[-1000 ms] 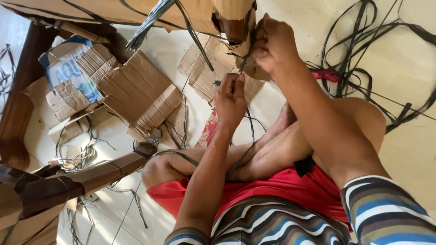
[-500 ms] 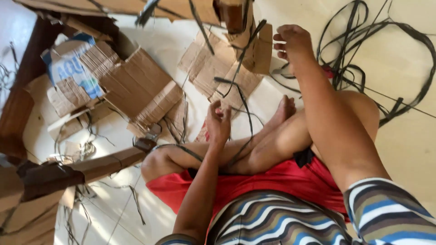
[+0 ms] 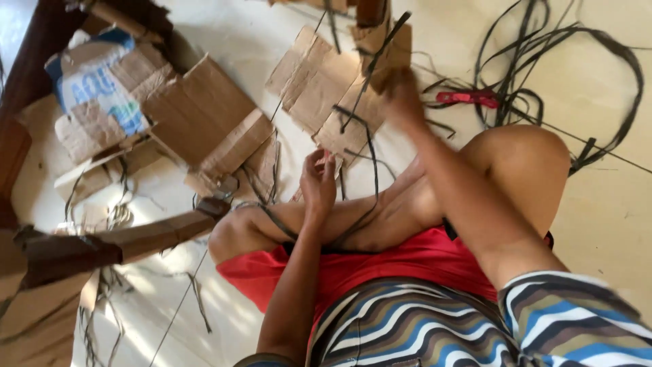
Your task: The person sits on a tiled floor and uses black plastic straps to tie and secure pieces of cardboard. They wrap the straps around the cardboard, pull them tight, and tie knots to fasten the material.
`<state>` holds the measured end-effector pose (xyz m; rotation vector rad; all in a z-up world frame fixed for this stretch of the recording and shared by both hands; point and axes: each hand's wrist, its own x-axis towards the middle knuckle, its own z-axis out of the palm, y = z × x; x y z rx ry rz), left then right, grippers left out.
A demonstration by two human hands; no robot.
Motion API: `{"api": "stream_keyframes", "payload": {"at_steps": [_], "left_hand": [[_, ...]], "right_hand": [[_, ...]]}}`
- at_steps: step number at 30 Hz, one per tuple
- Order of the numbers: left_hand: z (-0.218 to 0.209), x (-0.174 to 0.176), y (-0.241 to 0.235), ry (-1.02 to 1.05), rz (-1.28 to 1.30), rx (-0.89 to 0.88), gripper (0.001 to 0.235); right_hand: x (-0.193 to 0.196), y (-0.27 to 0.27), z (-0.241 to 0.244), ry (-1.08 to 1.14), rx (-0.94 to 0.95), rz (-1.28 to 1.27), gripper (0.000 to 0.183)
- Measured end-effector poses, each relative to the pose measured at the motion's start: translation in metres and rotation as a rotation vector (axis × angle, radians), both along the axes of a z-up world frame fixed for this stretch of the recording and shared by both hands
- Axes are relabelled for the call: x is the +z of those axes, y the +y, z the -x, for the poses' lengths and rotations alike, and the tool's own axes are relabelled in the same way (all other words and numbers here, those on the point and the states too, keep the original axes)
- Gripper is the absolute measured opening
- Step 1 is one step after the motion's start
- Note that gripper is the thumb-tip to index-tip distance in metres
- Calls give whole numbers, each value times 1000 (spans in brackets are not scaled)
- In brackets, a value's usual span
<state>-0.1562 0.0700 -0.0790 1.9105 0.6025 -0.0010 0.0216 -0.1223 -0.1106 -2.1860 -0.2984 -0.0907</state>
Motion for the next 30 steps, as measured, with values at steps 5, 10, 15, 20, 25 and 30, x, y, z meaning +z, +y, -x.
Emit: {"api": "stream_keyframes", "payload": {"at_steps": [5, 10, 15, 20, 25, 30], "left_hand": [[-35, -5, -29, -62, 30, -73, 44], [-74, 0, -56, -108, -11, -154, 46], [-93, 13, -77, 105, 31, -242, 41], [-129, -14, -101, 189, 693, 64, 66], [-157, -58, -117, 173, 847, 113, 12], [-167, -32, -128, 235, 805, 134, 25]], "right_hand": [[15, 7, 13, 91, -258, 28, 25], [8, -11, -20, 146, -427, -377, 51], [-5, 0, -52, -1, -203, 7, 34], [-71, -1, -67, 218, -670, -444, 43], [-52, -10, -77, 458, -712, -408, 41], [-29, -11, -73, 703, -762, -956, 25]]}}
